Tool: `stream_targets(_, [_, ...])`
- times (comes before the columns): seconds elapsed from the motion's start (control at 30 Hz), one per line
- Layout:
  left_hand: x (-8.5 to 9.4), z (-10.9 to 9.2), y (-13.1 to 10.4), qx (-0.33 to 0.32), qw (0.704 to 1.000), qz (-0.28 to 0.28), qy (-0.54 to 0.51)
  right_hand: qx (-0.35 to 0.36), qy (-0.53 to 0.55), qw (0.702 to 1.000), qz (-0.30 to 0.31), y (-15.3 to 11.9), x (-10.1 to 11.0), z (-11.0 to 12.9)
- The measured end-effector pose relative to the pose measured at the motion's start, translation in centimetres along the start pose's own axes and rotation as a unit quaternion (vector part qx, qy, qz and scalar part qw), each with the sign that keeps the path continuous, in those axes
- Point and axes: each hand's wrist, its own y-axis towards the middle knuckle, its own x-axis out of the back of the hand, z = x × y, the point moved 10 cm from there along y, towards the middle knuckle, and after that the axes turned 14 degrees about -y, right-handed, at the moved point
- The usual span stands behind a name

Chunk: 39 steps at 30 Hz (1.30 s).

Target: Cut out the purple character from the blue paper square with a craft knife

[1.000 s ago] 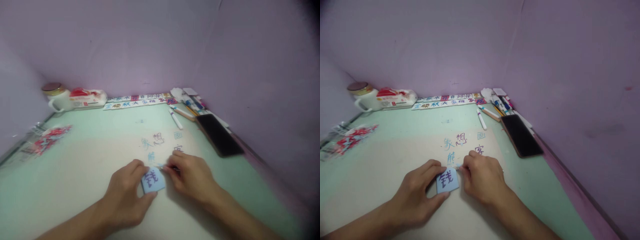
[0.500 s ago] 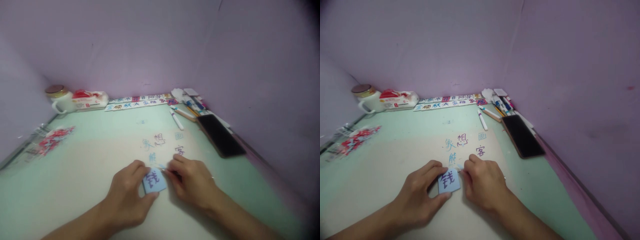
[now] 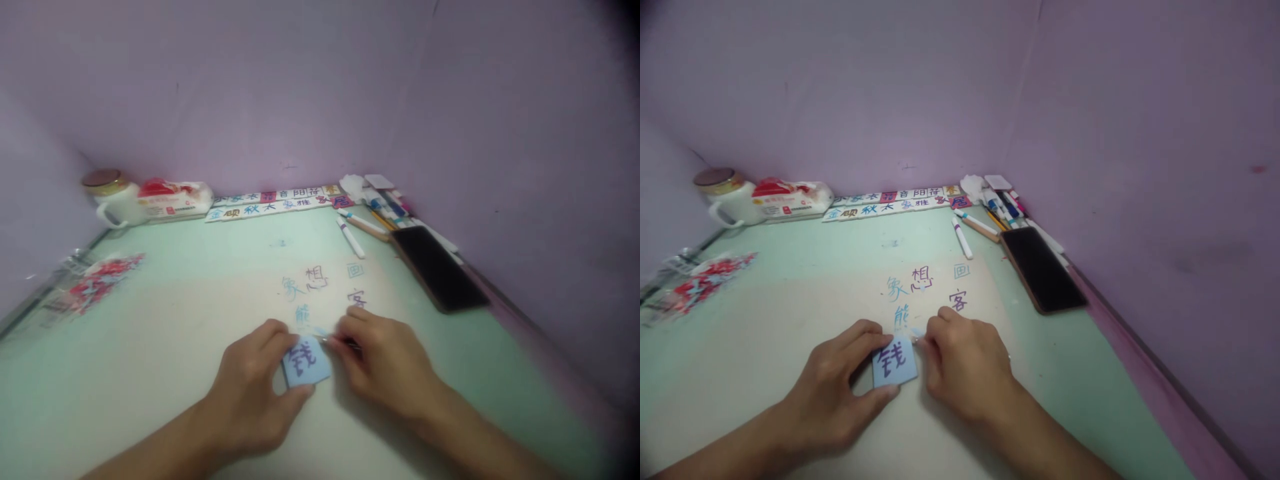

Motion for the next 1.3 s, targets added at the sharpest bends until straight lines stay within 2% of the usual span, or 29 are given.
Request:
stream_targets(0.17, [0.0, 0.0, 0.0, -0.002, 1.000, 0.002, 0.002, 0.000, 0.026, 1.000, 0.006, 0.4, 0.2, -0.5])
stream_targets(0.4, [0.0, -0.1, 0.0, -0.001, 1.000, -0.006, -0.004, -0.005, 0.003, 1.000, 0.014, 0.5, 0.3, -0.2])
stream_targets(0.8, [-0.1, -0.1, 0.1, 0.007, 1.000, 0.005, -0.002, 0.000, -0.001, 1.000, -0.019, -0.1, -0.2, 0.2])
stream_targets(1.03, [-0.3, 0.1, 0.1, 0.016, 0.999, 0.007, -0.029, -0.024, -0.022, 0.999, 0.000, 0.0, 0.3, 0.5])
stream_targets(1.3, [-0.3, 0.0, 0.1, 0.013, 0.999, 0.009, -0.046, -0.026, 0.014, 1.000, 0.005, 0.6, -0.1, 0.4])
